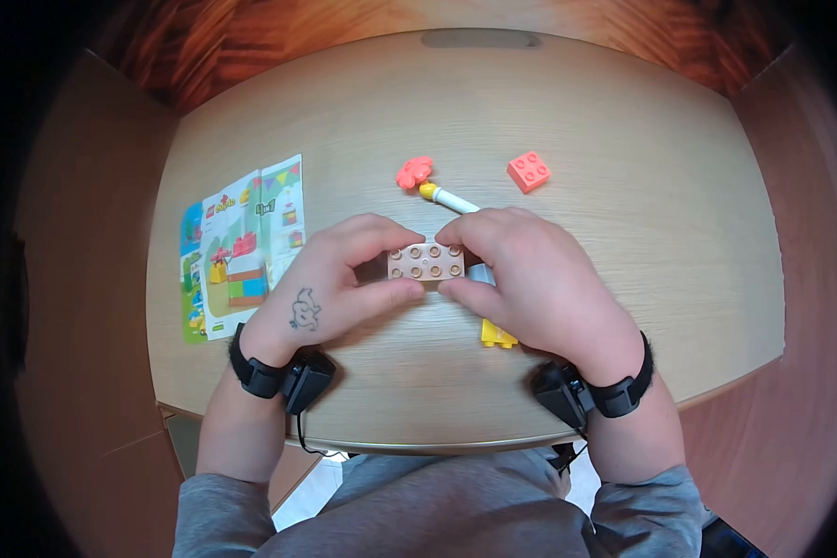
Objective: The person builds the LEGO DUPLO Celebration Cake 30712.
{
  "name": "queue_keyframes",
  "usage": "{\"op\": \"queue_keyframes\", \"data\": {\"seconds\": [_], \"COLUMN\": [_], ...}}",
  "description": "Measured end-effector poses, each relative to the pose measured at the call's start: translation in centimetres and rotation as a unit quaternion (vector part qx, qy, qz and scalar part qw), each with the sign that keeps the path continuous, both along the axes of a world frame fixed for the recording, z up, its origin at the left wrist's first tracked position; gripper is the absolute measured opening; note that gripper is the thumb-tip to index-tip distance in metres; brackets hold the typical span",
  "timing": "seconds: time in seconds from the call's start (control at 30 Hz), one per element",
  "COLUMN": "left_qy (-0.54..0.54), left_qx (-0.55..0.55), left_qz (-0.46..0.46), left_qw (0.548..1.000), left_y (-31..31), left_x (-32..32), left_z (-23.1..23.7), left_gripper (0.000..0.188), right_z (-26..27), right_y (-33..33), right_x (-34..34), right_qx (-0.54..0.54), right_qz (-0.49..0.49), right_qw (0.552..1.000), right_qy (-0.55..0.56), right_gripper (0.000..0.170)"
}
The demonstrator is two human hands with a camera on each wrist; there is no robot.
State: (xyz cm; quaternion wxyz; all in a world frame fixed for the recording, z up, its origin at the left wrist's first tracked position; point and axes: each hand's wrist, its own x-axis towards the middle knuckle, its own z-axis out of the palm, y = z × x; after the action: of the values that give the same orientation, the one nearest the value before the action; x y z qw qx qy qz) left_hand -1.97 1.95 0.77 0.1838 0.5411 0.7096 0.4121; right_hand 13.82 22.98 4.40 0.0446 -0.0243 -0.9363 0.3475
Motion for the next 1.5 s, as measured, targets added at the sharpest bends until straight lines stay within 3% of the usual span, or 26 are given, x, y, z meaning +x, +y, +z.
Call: {"op": "queue_keyframes", "data": {"seconds": [0.5,0.67,0.9,0.97,1.0,1.07,1.2,1.33,1.4,1.5], "left_qy": [0.048,0.067,0.031,0.028,0.025,-0.021,-0.045,-0.026,-0.024,-0.021], "left_qx": [0.004,-0.011,-0.003,-0.005,-0.004,0.014,-0.008,-0.014,-0.02,-0.025], "left_qz": [0.017,0.017,0.024,0.033,0.03,0.073,0.076,0.06,0.065,0.08], "left_qw": [0.999,0.998,0.999,0.999,0.999,0.997,0.996,0.998,0.997,0.996], "left_y": [0.0,0.4,0.1,0.2,0.2,0.3,0.3,0.3,0.5,0.1], "left_x": [0.8,1.5,0.6,0.6,0.7,1.0,0.7,0.8,0.8,0.7], "left_z": [-0.2,-0.6,-0.3,-0.4,-0.4,-0.4,-0.2,-0.2,-0.2,-0.3], "left_gripper": [0.037,0.036,0.037,0.044,0.044,0.054,0.061,0.064,0.065,0.062], "right_z": [2.0,2.8,1.1,0.4,0.2,-0.5,-2.0,-2.7,-3.1,-3.0], "right_y": [-0.9,-0.9,-0.2,1.0,1.8,3.9,6.7,6.7,6.2,5.6], "right_x": [-0.6,-0.4,-0.5,-0.2,0.0,0.4,0.4,0.0,0.0,0.0], "right_qx": [0.022,0.05,-0.004,-0.216,-0.215,-0.256,-0.288,-0.217,-0.094,-0.092], "right_qz": [0.004,-0.011,0.001,-0.074,-0.077,-0.199,-0.284,-0.297,-0.245,-0.244], "right_qw": [0.999,0.994,0.999,0.972,0.972,0.945,0.913,0.929,0.962,0.961], "right_qy": [-0.032,-0.1,-0.04,-0.049,-0.05,0.033,0.053,0.046,0.076,0.092], "right_gripper": [0.032,0.035,0.038,0.033,0.033,0.028,0.028,0.028,0.028,0.025]}}
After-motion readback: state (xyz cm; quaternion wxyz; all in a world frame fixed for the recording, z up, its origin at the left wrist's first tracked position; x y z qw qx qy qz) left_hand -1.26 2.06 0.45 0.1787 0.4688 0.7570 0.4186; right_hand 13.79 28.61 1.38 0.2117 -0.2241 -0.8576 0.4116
